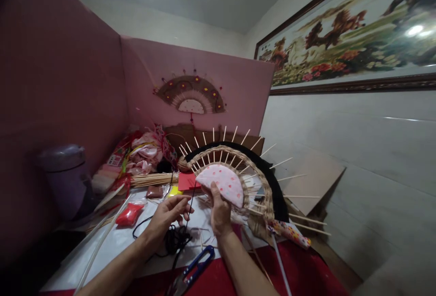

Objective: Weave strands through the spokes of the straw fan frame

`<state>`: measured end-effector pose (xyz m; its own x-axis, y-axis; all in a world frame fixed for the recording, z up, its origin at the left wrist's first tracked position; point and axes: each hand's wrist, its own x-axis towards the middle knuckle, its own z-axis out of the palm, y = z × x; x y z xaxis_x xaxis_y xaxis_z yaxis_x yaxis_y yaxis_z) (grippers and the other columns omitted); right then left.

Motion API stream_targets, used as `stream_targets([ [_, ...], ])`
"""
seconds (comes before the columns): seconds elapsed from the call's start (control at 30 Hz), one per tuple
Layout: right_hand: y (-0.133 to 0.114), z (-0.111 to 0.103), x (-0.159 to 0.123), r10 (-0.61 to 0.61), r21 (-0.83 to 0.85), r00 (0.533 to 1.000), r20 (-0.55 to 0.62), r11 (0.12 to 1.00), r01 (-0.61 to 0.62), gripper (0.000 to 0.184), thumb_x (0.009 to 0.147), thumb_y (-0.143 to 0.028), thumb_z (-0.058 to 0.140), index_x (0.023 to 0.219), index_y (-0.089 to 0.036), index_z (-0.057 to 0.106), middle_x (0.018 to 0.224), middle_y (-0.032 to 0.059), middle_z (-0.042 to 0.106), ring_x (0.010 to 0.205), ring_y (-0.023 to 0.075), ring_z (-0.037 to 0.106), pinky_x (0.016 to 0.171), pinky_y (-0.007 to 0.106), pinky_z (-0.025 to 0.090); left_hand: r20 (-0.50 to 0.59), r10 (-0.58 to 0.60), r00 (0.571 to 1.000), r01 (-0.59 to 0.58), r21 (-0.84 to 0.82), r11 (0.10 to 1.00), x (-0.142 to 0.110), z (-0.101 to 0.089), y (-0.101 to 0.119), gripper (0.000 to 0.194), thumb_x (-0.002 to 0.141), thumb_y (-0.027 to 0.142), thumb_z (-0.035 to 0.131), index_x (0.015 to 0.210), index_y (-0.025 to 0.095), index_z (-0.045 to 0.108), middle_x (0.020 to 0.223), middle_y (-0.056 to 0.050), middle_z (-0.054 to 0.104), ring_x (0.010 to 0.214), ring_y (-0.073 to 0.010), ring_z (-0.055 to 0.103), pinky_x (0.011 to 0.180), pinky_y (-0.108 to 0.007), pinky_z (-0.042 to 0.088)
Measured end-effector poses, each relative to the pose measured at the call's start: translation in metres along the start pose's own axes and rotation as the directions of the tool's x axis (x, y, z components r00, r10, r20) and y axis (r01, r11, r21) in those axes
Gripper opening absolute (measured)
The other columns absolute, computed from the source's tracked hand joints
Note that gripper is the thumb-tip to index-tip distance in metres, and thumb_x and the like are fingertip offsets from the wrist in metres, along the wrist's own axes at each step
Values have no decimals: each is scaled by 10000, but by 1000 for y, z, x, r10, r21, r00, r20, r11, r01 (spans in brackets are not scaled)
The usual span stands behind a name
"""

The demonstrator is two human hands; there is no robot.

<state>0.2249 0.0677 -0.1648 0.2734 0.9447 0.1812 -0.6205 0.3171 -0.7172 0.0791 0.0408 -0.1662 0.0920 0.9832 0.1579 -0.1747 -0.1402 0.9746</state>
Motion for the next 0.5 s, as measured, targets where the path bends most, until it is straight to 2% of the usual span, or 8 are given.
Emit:
stream_targets([
  [0.07,8,-7,-8,-6,-40,1000,3,999,6,292,545,-70,713,793,-215,663,765,-35,709,920,143,634,813,234,515,49,-61,997,67,-126,990,0,2,2,465,665,520,614,916,130,591,738,-84,645,546,-164,580,447,-243,381],
  [0.13,16,-9,-15,-14,-91,1000,9,996,15,350,487,-12,720,748,-241,670,773,-54,710,959,120,617,877,186,466,9,-38,999,39,-121,992,-2,3,7,442,668,511,617,895,132,611,769,-90,643,596,-173,590,471,-246,396],
  [0.2,25,-7,-22,-15,-192,999,48,981,24,306,508,-65,735,727,-269,669,798,-70,706,995,113,599,951,202,415,-131,93,987,-88,46,995,-5,2,13,355,655,463,653,803,140,646,779,-76,632,659,-164,573,532,-245,412],
  [0.3,31,0,-30,13,-223,994,106,975,11,283,549,-158,744,789,-289,674,818,-72,700,1019,124,588,1002,253,379,-270,308,912,-235,272,933,-9,0,17,256,656,406,678,666,153,642,717,-41,605,670,-136,529,606,-229,408],
  [0.33,32,2,-32,22,-225,991,132,974,8,302,552,-184,748,823,-295,673,817,-71,699,1023,131,586,995,266,391,-266,284,921,-222,241,945,-9,0,17,268,678,420,656,667,154,630,674,-32,596,614,-122,514,570,-223,397],
  [0.4,33,1,-35,15,-251,977,215,967,41,342,560,-233,754,885,-298,668,828,-59,697,1014,155,589,939,287,446,-192,79,978,-77,18,997,-10,3,15,312,705,464,617,690,153,596,585,-16,578,487,-97,473,466,-209,354],
  [0.47,34,-3,-37,-78,-393,922,379,889,237,288,649,-308,704,932,-290,658,881,-35,689,967,174,603,843,293,502,-45,-161,986,143,-266,953,-11,8,13,336,688,481,630,708,152,567,553,-11,573,435,-87,472,425,-197,340],
  [0.5,34,-7,-39,-125,-472,868,480,797,377,243,713,-338,652,951,-287,651,924,-21,678,944,178,607,802,291,514,31,-232,972,226,-381,897,-12,10,12,339,675,474,647,719,149,563,561,-14,579,446,-92,496,436,-197,362],
])
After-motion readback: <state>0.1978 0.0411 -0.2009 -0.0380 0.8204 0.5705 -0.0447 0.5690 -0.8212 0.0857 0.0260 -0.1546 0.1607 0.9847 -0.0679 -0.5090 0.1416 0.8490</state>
